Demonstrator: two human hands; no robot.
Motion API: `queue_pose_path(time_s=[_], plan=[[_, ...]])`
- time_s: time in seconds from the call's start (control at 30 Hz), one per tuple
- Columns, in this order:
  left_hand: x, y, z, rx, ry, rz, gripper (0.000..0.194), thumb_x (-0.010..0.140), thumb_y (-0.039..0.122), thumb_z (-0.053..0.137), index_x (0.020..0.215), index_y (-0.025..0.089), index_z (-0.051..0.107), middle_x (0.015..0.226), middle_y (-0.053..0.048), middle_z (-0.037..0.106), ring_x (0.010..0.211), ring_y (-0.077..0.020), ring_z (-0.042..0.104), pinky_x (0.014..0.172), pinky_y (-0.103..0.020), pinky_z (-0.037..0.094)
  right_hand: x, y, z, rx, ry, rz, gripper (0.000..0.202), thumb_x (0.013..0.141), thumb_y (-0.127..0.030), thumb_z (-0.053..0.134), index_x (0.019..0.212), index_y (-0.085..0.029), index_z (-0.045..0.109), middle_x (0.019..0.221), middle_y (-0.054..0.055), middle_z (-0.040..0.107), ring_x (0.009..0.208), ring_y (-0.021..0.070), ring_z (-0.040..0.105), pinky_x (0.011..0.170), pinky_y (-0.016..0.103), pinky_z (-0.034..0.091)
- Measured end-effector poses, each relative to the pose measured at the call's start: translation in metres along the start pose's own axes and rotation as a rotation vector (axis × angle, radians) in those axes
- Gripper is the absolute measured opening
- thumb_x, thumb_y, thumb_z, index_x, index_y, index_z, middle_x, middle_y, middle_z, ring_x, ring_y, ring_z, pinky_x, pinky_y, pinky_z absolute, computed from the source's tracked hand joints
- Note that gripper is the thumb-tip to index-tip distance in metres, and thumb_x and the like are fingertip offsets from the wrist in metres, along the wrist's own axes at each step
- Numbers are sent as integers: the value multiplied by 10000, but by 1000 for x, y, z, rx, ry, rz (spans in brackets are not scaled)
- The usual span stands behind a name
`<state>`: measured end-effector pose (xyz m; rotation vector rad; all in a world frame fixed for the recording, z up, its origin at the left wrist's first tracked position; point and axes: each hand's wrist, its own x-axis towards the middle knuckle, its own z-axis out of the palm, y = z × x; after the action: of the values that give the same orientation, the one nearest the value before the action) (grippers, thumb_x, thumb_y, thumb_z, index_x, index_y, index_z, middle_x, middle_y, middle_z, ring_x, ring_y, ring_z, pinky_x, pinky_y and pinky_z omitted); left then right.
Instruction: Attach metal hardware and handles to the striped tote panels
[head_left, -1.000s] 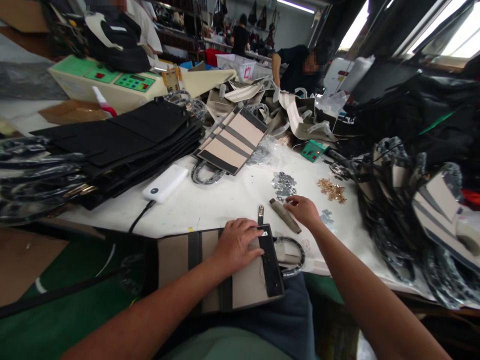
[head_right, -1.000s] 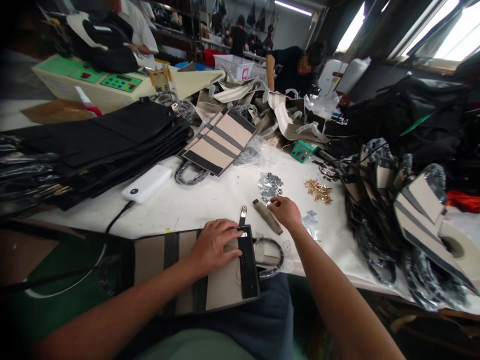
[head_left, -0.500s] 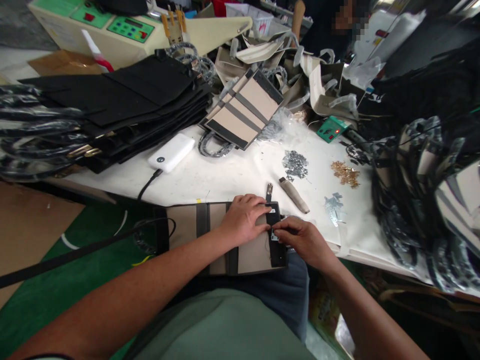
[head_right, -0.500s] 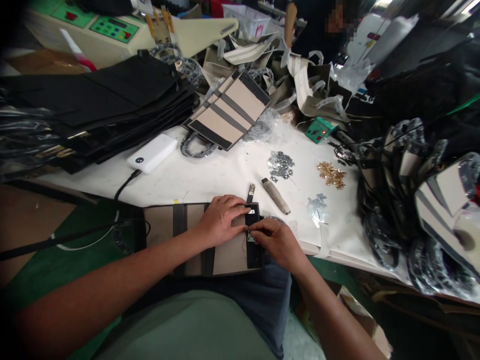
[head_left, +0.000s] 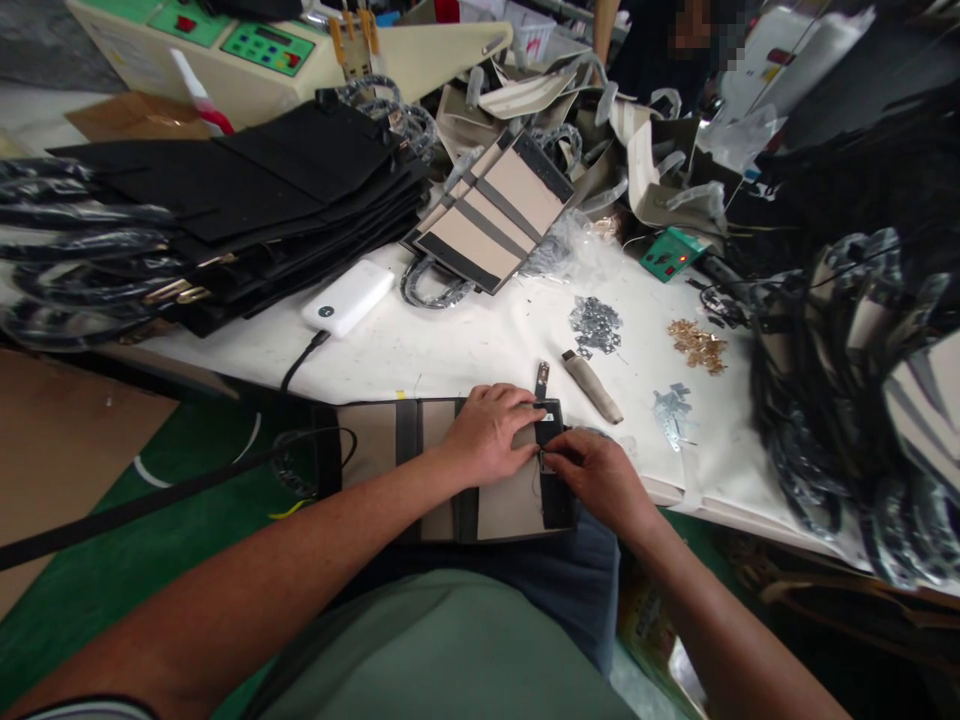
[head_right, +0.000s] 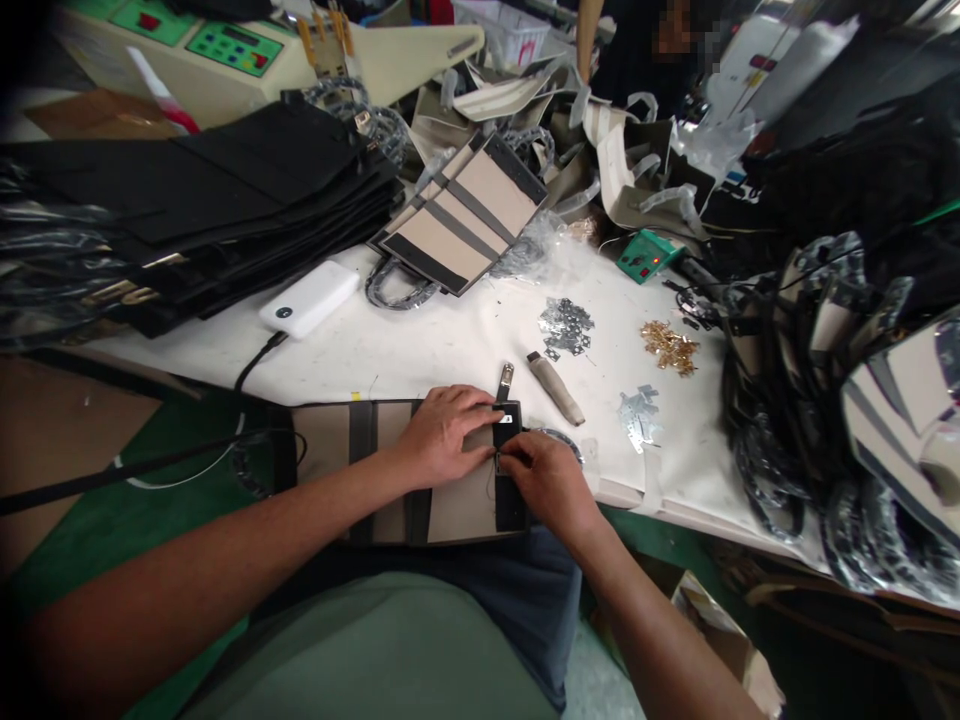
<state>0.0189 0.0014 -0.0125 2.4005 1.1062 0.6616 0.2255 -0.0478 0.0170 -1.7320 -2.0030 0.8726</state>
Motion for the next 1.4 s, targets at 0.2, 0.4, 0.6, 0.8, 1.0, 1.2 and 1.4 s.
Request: queue_pose_path(time_s=[0.2,0.4,0.6,0.8,1.0,1.2,1.4], plan=[[-1,1,3,-3,15,-2,483,801,360,742,1273,267,693,1346,-70,632,1268,-314,537,1077,-513,402,-12,17,11,-15,80,-66,178,951,-355,620,1018,-287,771,927,57,694,884,232,664,807,378,528],[-1,2,1,-7,16,4,497,790,384,747,1265,251,692,1349,-71,631,1261,-309,541,1077,-514,393,-22,22,18,61,136,-144,236,988,-367,592,1136,-257,739,953,84,689,913,242,655,826,406,546],[-1,1,2,-3,0,6,518,776,364,763,1278,264,682,1360,-74,622,1260,-323,538,1069,-520,393,-25,25,14,107,126,-162,194,967,-333,630,1115,-259,732,982,82,686,932,243,654,834,404,553],[-1,0,3,-2,18,14,520,779,393,768,1272,252,683,1354,-76,627,1267,-311,540,1095,-504,380,-22,17,4,38,49,-116,170,946,-347,657,1069,-281,753,955,59,686,898,233,663,808,378,546],[-1,-1,2,-3,-4,11,563,762,400,788,1297,267,674,1366,-75,622,1282,-321,527,1090,-511,376,12,26,-30,-16,332,-49,306,904,-459,690,1114,-243,743,1043,76,707,840,217,665,768,361,546],[0,-1,1,54,-9,19,341,943,300,616,1277,269,681,1341,-59,651,1247,-284,546,1019,-488,393,83,45,-30,-422,436,-28,500,869,-569,684,1239,-233,695,1158,127,683,1087,316,606,889,434,505],[8,1,-2,154,4,23,224,1025,287,545,1144,296,734,1228,-26,710,1112,-242,584,865,-446,375,99,49,-35,-139,378,23,371,883,-461,626,1139,-207,708,1095,105,692,1012,275,621,925,429,487]])
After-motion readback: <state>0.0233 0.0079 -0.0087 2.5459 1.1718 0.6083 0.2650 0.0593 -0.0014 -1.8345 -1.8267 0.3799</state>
